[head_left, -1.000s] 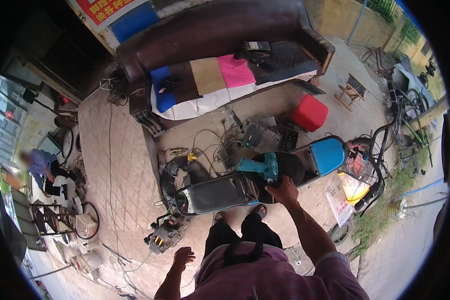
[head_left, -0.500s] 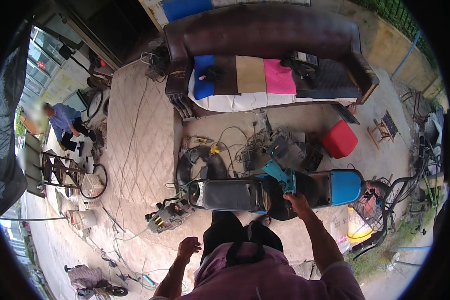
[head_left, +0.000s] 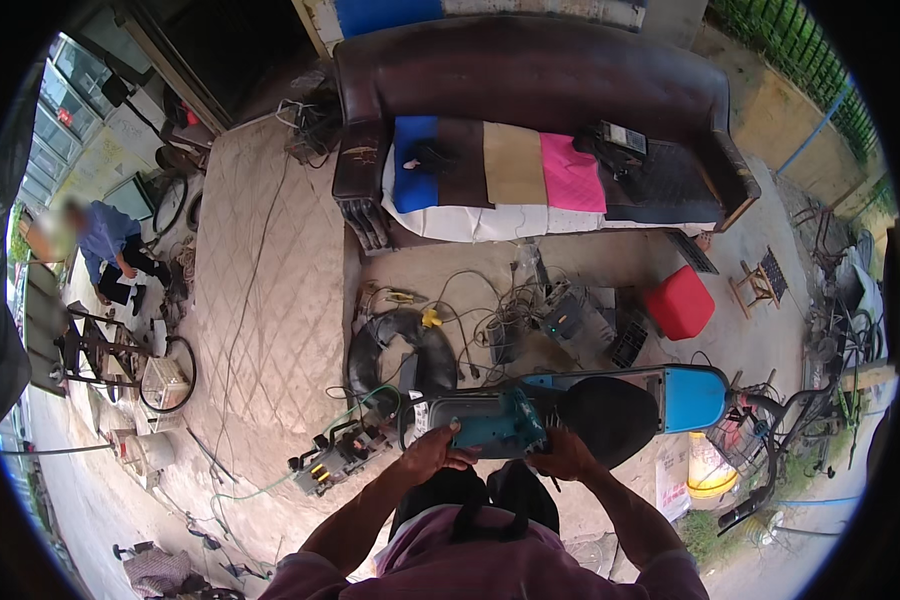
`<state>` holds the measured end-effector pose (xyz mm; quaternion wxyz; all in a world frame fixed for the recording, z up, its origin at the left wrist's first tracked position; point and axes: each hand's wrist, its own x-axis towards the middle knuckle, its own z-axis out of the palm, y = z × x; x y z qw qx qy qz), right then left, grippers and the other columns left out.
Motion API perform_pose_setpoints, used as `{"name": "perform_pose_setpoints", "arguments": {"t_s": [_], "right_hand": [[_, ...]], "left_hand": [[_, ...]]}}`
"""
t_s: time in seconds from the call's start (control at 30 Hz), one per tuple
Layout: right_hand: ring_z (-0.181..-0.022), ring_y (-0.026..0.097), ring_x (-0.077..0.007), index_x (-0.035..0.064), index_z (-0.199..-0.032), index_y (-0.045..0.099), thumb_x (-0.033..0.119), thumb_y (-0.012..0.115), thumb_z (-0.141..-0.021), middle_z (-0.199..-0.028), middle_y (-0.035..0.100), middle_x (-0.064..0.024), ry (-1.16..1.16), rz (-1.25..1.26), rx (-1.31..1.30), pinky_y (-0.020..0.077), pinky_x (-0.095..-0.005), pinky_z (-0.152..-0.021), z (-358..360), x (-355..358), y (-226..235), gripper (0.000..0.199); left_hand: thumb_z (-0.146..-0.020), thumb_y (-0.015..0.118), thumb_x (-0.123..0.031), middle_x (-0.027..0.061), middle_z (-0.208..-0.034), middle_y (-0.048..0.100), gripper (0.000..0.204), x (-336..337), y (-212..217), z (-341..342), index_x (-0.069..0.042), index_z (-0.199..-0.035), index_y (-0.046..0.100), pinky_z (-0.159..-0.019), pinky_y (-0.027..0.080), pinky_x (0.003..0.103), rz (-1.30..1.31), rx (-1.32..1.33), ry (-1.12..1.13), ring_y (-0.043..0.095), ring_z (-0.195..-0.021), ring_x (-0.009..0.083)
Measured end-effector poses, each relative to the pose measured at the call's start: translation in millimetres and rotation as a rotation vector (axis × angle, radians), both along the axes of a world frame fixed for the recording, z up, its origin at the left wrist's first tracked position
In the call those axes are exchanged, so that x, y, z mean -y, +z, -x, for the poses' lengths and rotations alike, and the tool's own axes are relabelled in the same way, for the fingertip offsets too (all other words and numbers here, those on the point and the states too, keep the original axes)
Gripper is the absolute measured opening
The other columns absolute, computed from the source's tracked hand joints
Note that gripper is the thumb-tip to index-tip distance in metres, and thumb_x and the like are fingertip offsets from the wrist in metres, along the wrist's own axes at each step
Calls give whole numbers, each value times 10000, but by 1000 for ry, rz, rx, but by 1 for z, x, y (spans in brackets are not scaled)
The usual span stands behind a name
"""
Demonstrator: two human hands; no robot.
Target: The person inflates the front tire of a scooter using a portable air compressor and pressure gauge. After inflating, they remove the hose, replace the valve cap, and wash their hands in a basin of water.
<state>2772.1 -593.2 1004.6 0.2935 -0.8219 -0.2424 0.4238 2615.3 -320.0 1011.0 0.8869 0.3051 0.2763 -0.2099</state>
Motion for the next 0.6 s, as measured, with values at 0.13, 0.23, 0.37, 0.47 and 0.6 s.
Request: {"name": "perform_pose_setpoints", "arguments": {"t_s": [0.13, 0.23, 0.37, 0.47, 0.6], "right_hand": [[-826, 673, -347, 20, -960, 637, 475, 735, -675, -853, 679, -174, 196, 106, 117, 523, -422, -729, -2, -84, 23, 546], [-834, 670, -351, 41, -975, 626, 537, 710, -683, -858, 678, -167, 330, 110, 135, 522, -432, -721, -8, -136, 15, 582], [-808, 683, -291, 64, -966, 623, 478, 715, -728, -842, 678, -141, 407, 154, 77, 528, -412, -690, -24, -196, 20, 486], [-796, 676, -275, 56, -943, 622, 318, 717, -789, -829, 671, -121, -121, -116, 269, 526, -404, -690, -52, -173, -12, 318], [-1046, 561, -342, 53, -1080, 579, 325, 699, -802, -1050, 611, -143, -486, 361, 731, 442, -461, -898, -95, -94, -25, 408]], "left_hand": [[-923, 521, -544, 169, -1151, 640, 643, -59, -2, 23, -22, -1297, 488, -831, 533, 376, 77, 11, 65, 678, -920, 252], [-910, 600, -438, 115, -996, 665, 517, -98, -13, 28, -14, -1201, 544, -728, 555, 315, -19, -66, 26, 680, -856, 201], [-885, 649, -327, 102, -929, 651, 430, -143, -41, 30, -8, -1154, 546, -653, 541, 267, -80, -26, 25, 652, -760, 151], [-871, 664, -314, 111, -928, 642, 433, -171, -72, 25, -15, -1160, 541, -669, 519, 303, 42, 65, 165, 633, -768, 169], [-859, 682, -333, 100, -930, 630, 423, -215, -101, -12, -44, -1137, 547, -703, 501, 321, 127, 34, 411, 611, -789, 184]]}}
